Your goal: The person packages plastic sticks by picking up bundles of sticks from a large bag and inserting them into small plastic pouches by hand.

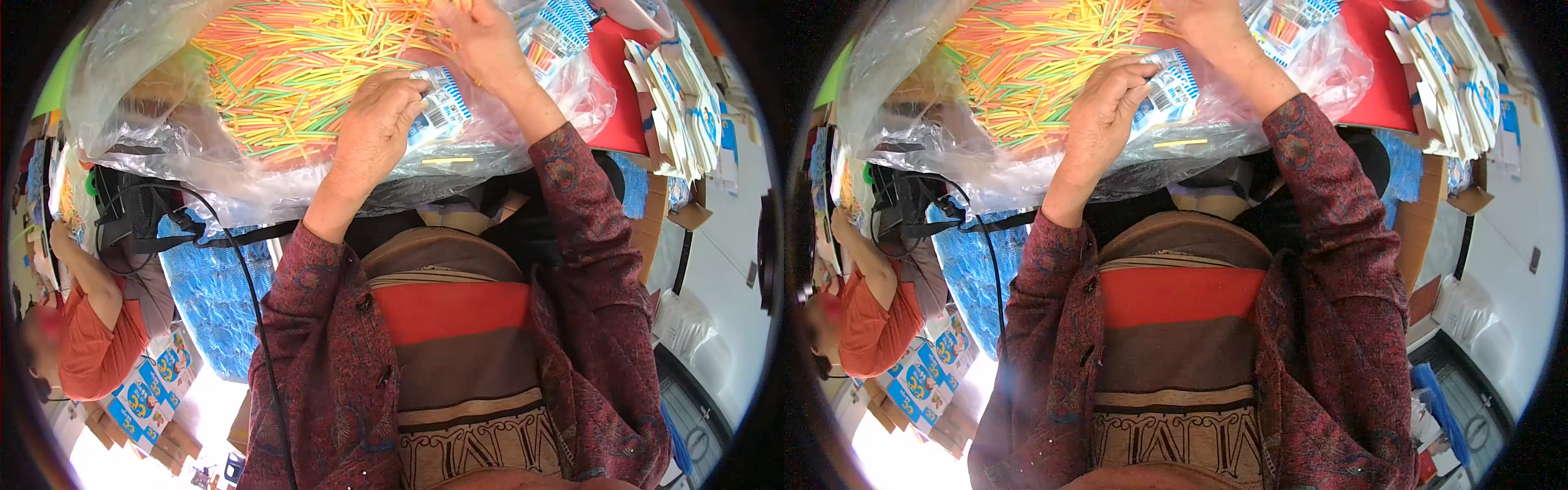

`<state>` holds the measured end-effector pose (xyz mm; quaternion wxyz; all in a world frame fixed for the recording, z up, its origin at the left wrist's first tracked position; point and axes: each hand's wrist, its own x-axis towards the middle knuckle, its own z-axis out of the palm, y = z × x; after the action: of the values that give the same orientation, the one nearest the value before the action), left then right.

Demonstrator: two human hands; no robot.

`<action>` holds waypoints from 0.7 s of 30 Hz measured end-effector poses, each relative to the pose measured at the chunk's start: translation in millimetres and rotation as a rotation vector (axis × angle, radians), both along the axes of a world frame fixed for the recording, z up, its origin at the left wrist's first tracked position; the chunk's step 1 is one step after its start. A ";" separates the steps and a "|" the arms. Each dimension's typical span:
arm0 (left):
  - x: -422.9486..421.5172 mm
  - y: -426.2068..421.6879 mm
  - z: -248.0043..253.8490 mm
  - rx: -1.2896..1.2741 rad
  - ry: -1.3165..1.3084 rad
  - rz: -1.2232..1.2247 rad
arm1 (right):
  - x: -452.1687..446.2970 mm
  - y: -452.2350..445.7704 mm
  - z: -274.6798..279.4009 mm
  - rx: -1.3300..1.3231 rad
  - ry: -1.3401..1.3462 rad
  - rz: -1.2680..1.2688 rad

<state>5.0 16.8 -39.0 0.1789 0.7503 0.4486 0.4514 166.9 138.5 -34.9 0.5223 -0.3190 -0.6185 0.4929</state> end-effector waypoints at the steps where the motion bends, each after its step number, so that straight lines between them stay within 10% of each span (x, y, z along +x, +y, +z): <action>1: 0.1 0.7 -1.2 0.005 -0.032 0.007 | 0.0 -1.4 -4.0 0.226 -0.204 -0.077; 4: 1.5 2.1 -3.6 0.017 -0.097 0.005 | 4.2 -5.4 -12.4 0.673 -0.618 -0.250; 8: -2.3 1.8 3.3 0.092 -0.192 0.005 | 1.7 -5.9 -3.0 0.377 -0.459 -0.245; 12: 0.8 -6.7 23.3 -0.087 -0.264 0.095 | 10.2 -8.2 31.3 -0.417 0.295 -0.018; 15: 3.3 -5.6 36.0 -0.474 -0.901 0.002 | 20.4 -17.2 39.9 -0.723 0.727 0.191; 21: 34.3 16.9 38.3 -0.627 -1.605 -0.365 | -1.6 -62.2 77.4 -0.620 0.726 0.109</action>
<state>39.3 33.7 -0.7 0.7072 0.1833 0.1638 0.6629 165.3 76.3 42.5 0.5582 -0.2338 -0.2358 0.7604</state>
